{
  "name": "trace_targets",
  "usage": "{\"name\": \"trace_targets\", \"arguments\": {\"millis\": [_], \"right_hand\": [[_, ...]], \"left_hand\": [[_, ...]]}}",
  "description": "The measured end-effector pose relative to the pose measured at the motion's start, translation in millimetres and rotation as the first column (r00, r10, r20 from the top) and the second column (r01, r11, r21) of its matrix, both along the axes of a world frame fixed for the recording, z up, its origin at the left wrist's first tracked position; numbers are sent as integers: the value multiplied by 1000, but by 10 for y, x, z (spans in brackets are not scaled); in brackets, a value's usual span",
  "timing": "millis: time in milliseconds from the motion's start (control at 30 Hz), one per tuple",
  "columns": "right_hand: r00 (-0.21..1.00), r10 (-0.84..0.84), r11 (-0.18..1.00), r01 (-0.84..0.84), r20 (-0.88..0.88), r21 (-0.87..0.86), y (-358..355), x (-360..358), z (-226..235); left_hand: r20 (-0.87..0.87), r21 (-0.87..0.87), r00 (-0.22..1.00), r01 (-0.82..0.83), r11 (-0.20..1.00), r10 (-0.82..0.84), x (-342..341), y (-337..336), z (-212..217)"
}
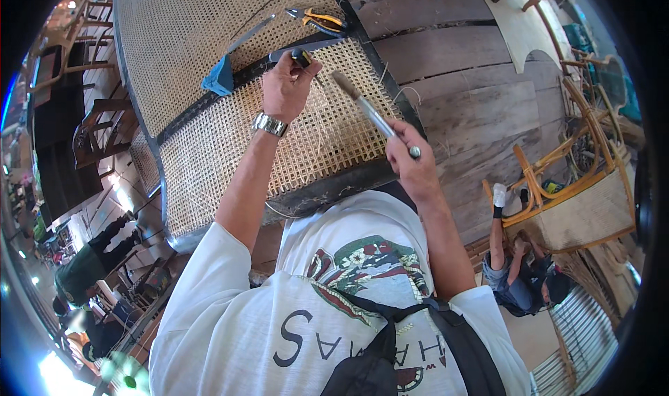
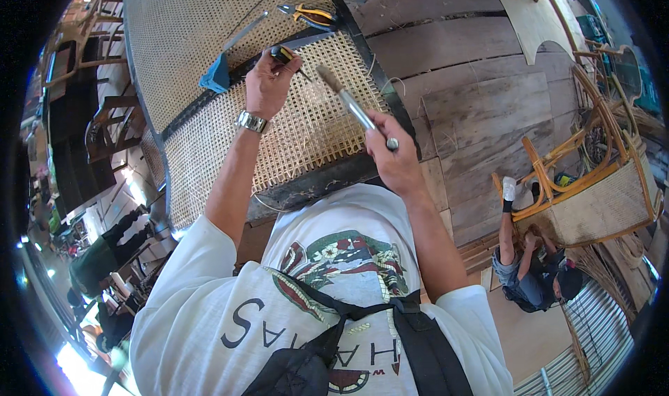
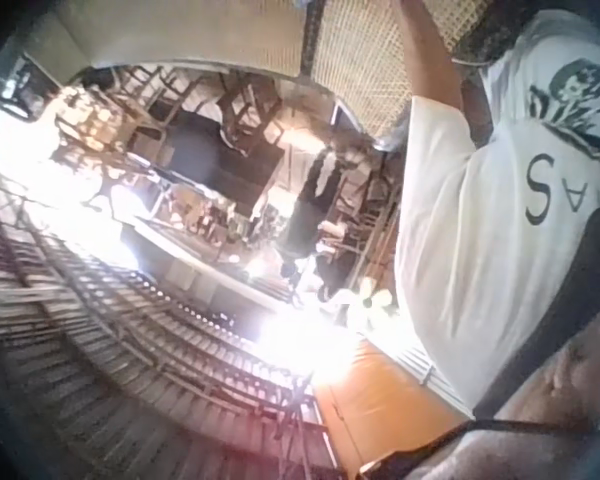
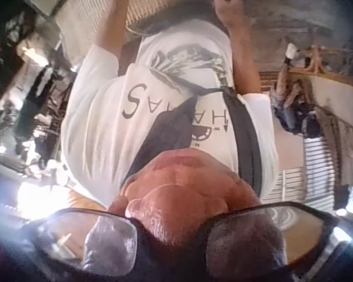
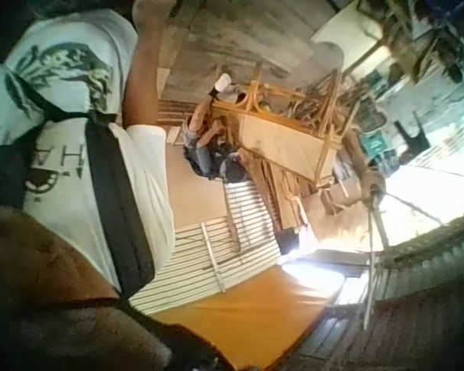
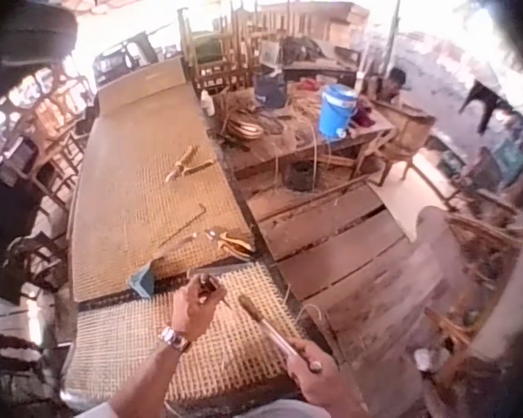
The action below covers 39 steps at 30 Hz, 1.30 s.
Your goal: Using a screwdriver and hammer to secure rattan weaving onto a chair frame.
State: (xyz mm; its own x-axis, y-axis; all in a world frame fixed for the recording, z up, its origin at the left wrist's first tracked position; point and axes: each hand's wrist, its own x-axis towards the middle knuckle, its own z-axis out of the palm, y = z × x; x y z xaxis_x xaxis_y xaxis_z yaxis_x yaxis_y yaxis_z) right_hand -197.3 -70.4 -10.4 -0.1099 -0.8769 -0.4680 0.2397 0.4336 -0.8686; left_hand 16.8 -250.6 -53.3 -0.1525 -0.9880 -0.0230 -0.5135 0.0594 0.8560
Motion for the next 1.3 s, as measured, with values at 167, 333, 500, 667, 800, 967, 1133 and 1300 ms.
{"name": "trace_targets", "arguments": {"millis": [167, 333, 500, 667, 800, 967, 1133, 1300], "right_hand": [[991, 27, 999, -33, -128, -39, -182, 26, -91], [991, -130, 992, 129, 39, 12, 28, -116, 65], [991, -130, 991, 131, -15, 27, 281, -301, 177], [979, -194, 981, 192, 60, 38, 428, -336, 159], [985, -161, 987, 160, 58, 19, 484, -291, 143], [989, -146, 988, 144, 37, 57, 525, -241, 184], [984, -175, 984, 174, 34, 43, 471, -230, 180], [988, -151, 986, 153, -36, 63, 309, -203, 77]], "left_hand": [[31, -19, 996, 90, 996, -89, 10, -32, -41], [-243, -59, 969, -64, 996, 48, 142, 24, 187], [-462, -223, 884, -36, 974, -73, 137, 313, 936], [-578, -380, 807, -136, 915, -120, 36, 672, 1435], [-244, -167, 962, 80, 983, -120, -63, 691, 1052], [-112, -5, 993, 46, 999, -46, -13, 765, 519], [-447, -6, 894, -38, 999, 32, 76, 678, 474], [-338, -33, 938, -90, 995, 73, -71, 187, 227]]}}
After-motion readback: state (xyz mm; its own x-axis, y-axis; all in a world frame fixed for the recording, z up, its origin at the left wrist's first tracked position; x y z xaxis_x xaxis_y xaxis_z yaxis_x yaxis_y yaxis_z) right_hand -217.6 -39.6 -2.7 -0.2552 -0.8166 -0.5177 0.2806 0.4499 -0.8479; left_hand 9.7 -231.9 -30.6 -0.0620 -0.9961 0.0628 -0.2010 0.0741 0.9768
